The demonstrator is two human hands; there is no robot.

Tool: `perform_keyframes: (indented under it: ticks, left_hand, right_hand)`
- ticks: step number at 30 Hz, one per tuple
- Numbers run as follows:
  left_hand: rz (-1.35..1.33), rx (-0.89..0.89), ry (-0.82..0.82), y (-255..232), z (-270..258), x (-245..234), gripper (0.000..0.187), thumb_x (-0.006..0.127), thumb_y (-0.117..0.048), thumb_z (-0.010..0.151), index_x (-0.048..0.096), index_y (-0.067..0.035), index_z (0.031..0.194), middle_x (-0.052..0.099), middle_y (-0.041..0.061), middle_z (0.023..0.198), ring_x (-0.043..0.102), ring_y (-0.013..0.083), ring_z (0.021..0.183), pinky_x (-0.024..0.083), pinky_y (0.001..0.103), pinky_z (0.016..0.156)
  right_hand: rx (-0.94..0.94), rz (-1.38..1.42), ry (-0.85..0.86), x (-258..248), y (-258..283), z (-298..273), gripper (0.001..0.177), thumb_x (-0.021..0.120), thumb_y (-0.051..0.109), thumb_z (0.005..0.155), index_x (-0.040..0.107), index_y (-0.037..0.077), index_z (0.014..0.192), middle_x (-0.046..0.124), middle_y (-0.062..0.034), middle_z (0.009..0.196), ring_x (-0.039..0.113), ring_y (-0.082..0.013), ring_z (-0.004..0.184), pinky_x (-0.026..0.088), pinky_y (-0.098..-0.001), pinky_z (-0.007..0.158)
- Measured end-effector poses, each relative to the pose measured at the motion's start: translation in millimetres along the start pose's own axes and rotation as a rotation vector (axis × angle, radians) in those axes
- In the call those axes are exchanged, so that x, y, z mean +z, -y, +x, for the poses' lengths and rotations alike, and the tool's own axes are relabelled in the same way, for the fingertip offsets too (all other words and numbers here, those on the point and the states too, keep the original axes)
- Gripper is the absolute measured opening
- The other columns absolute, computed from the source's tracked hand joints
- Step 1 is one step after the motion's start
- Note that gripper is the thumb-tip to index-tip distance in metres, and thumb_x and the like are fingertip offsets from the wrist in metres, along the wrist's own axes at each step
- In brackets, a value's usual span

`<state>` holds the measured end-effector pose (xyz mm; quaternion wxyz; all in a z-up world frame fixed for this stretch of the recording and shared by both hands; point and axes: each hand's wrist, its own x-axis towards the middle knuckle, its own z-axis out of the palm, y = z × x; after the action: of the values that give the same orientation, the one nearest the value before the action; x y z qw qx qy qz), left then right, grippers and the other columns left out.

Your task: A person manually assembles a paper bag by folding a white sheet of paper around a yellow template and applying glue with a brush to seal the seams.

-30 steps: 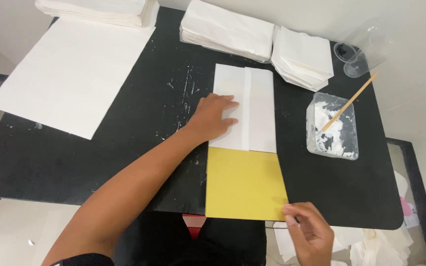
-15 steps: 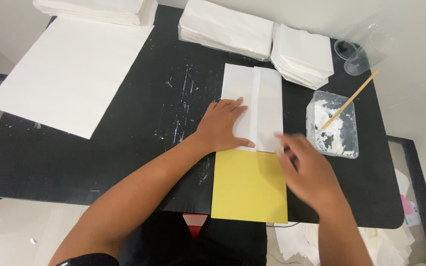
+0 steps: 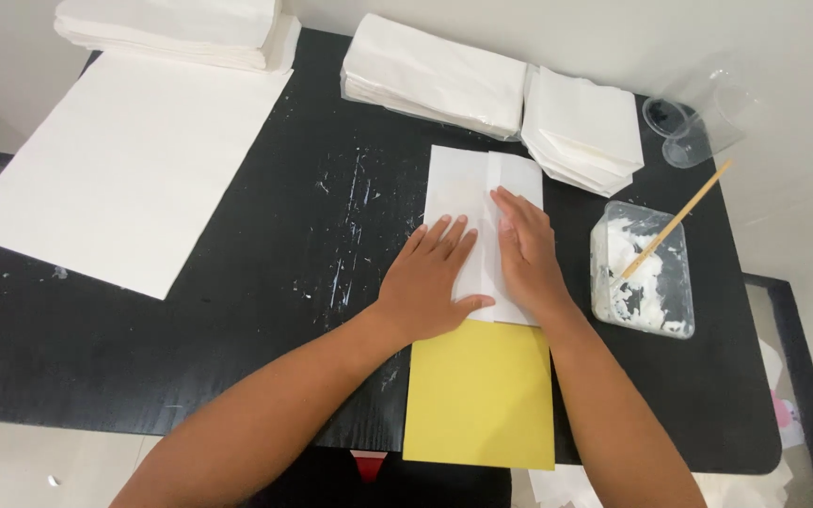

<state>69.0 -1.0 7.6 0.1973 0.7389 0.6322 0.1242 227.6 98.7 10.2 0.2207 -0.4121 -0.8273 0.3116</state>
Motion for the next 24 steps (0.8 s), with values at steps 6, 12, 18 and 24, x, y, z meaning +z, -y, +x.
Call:
perform_keyframes:
  ticks: [6, 12, 18, 24]
  left_hand:
    - [-0.008, -0.003, 0.031, -2.9, -4.2, -3.7, 0.095, 0.04, -0.074, 0.094, 0.026, -0.008, 0.161, 0.022, 0.019, 0.169, 0.013, 0.0339, 0.159, 0.002, 0.05, 0.129]
    - [-0.04, -0.033, 0.041, -7.0, -5.2, -7.9, 0.094, 0.048, -0.069, 0.094, 0.027, -0.008, 0.161, 0.021, 0.019, 0.17, 0.013, 0.0351, 0.159, 0.002, 0.05, 0.129]
    - [-0.093, -0.04, -0.02, -1.8, -0.8, 0.8, 0.08, 0.051, -0.055, 0.099, 0.03, -0.007, 0.16, 0.027, 0.021, 0.167, 0.019, 0.0356, 0.157, 0.007, 0.052, 0.128]
    - [-0.168, -0.019, -0.249, 7.7, -6.8, -16.5, 0.088, 0.063, -0.021, 0.09, 0.018, -0.007, 0.165, 0.025, 0.025, 0.168, 0.02, 0.0441, 0.155, 0.019, 0.058, 0.123]
  right_hand:
    - [0.129, -0.004, 0.038, -2.7, 16.0, -10.2, 0.064, 0.011, 0.052, 0.108, 0.042, 0.02, 0.154, 0.039, -0.0094, 0.16, 0.017, -0.0315, 0.155, 0.005, -0.053, 0.125]
    - [0.143, 0.015, -0.067, -5.8, 23.5, -13.7, 0.052, 0.023, 0.033, 0.111, 0.039, 0.01, 0.155, 0.031, -0.018, 0.163, 0.021, -0.0381, 0.154, 0.019, -0.055, 0.125]
    - [0.128, -0.223, 0.019, 1.5, -0.6, -7.0, 0.052, 0.026, 0.031, 0.113, 0.039, 0.009, 0.157, 0.034, -0.015, 0.162, 0.018, -0.0317, 0.156, 0.019, -0.0491, 0.126]
    - [0.092, -0.268, 0.037, 0.7, 5.5, -9.7, 0.051, 0.033, 0.027, 0.111, 0.042, 0.011, 0.158, 0.033, -0.0156, 0.165, 0.017, -0.0355, 0.156, 0.019, -0.051, 0.127]
